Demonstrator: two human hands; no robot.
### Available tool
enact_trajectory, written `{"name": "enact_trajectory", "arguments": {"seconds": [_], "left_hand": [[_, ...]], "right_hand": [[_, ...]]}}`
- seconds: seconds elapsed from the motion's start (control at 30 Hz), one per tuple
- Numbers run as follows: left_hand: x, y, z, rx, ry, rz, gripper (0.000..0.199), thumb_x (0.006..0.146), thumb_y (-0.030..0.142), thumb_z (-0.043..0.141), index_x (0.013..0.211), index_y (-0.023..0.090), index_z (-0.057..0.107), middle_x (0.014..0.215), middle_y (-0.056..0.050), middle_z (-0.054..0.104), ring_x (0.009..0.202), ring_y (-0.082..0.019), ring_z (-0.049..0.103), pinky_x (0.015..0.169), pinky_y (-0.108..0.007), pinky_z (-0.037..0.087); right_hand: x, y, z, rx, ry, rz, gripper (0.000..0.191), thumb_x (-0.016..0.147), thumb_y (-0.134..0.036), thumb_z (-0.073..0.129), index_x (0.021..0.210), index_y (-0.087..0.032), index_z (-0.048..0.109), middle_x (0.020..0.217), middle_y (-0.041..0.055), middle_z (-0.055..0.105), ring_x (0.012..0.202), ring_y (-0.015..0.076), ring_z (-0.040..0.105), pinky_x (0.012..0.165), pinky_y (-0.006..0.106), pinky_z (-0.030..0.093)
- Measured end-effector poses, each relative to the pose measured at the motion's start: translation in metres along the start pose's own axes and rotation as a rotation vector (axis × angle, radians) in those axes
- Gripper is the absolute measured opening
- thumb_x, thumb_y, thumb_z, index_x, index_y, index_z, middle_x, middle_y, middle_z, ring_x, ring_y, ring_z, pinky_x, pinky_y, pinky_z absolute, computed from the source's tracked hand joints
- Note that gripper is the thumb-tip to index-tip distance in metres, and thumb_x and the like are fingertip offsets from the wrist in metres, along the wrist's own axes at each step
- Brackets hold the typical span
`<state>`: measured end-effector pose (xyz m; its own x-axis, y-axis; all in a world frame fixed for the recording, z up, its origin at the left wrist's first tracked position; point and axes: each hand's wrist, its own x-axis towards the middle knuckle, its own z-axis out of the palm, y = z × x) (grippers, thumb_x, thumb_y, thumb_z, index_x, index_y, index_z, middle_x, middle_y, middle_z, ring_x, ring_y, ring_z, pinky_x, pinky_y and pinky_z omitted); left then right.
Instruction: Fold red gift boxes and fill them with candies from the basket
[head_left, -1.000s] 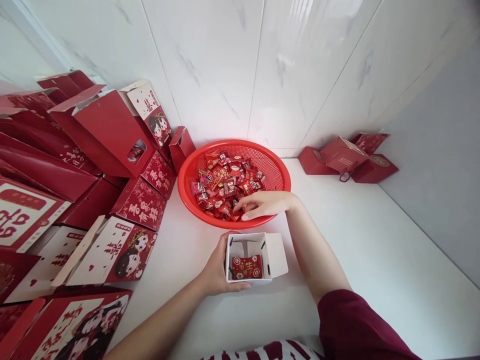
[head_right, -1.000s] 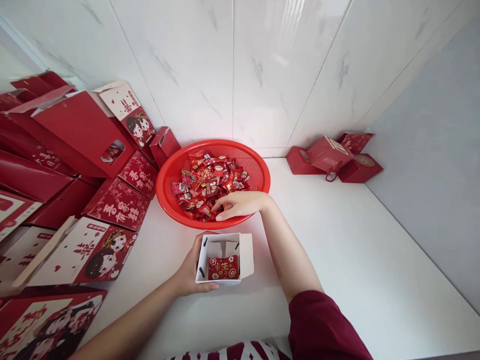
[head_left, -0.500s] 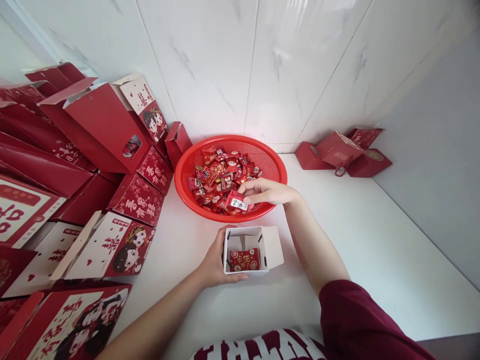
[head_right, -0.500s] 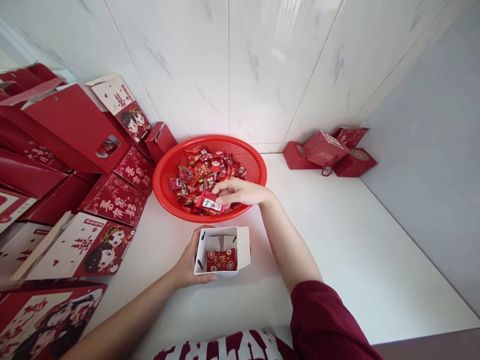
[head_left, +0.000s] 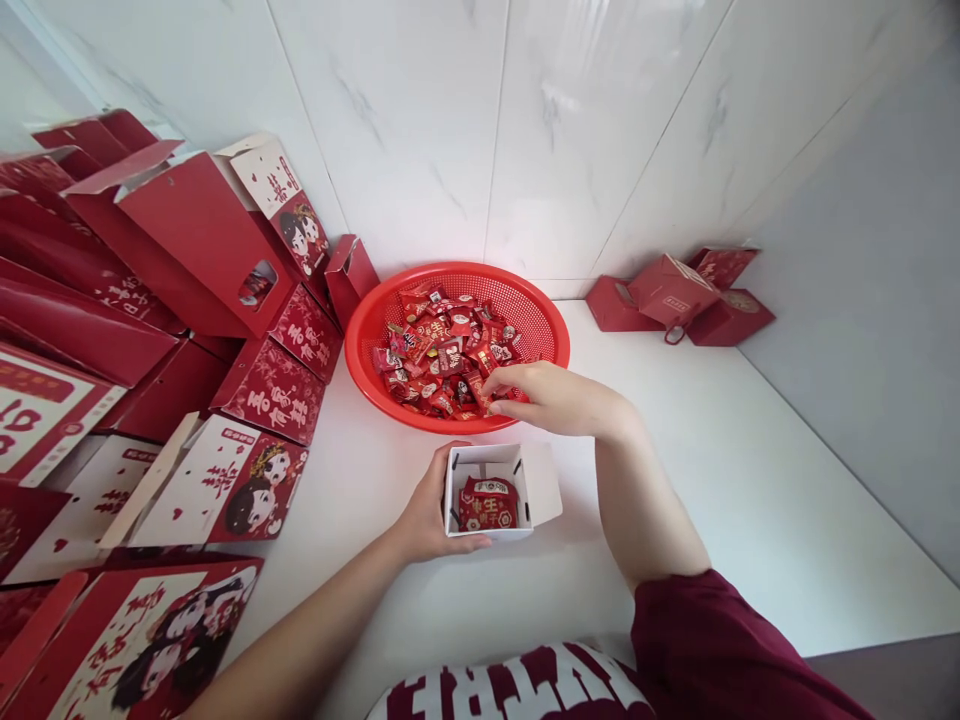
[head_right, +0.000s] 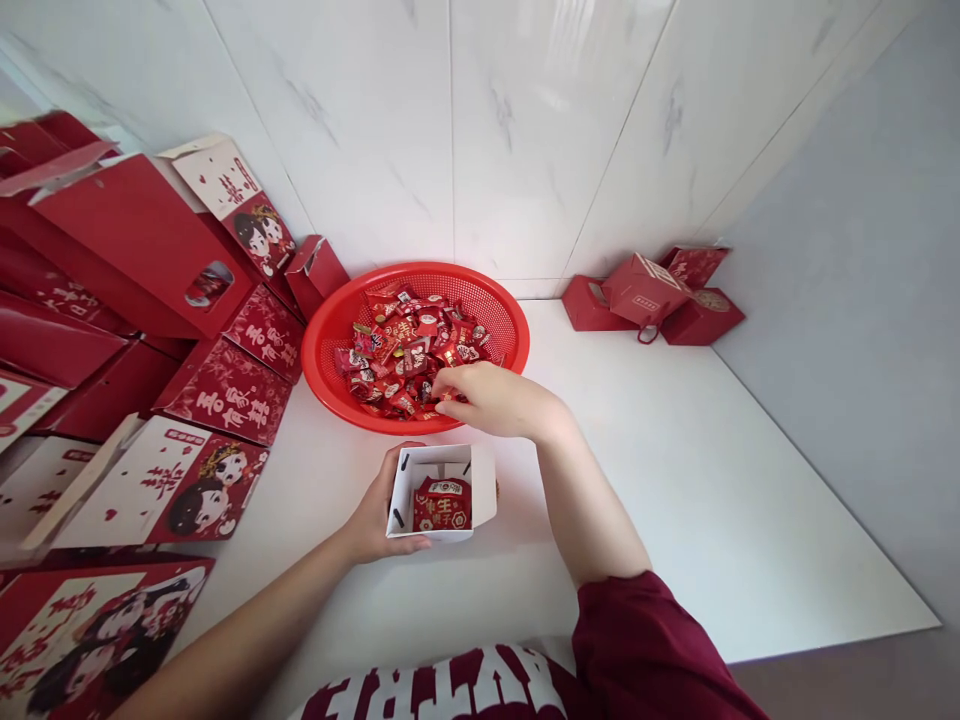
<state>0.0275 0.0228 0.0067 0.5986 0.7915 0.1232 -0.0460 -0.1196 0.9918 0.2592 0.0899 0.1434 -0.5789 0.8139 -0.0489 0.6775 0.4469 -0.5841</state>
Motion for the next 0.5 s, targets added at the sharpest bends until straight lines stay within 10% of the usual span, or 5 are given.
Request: {"name": "enact_trajectory", "arguments": {"seconds": [0.2,0.5], "left_hand": [[0.0,-0.001,-0.001,-0.039,-0.019,-0.009,0.098,0.059,0.037,0.087,0.137,0.024,0.029,0.135,-0.014,0.047,0.125,-0.034,0.05,0.105,-0.049,0.044],[0.0,0.0,-0.002,-0.043,-0.016,-0.023,0.098,0.059,0.038,0.088,0.137,0.023,0.029,0.133,-0.014,0.047,0.123,-0.034,0.052,0.104,-0.048,0.044]], "right_hand": [[0.013,0.02,0.004,-0.156,-0.046,0.172,0.032,0.098,-0.026,0.04,0.09,-0.017,0.069,0.091,0.0092,0.072,0.081,0.0212,0.064,0.072,0.031,0.043],[0.079,0.034,0.017,-0.097,-0.397,-0.022,0.026,0.09,-0.023,0.052,0.101,-0.02,0.076,0.105,0.0036,0.075,0.092,0.0202,0.067,0.081,0.028,0.049]]}}
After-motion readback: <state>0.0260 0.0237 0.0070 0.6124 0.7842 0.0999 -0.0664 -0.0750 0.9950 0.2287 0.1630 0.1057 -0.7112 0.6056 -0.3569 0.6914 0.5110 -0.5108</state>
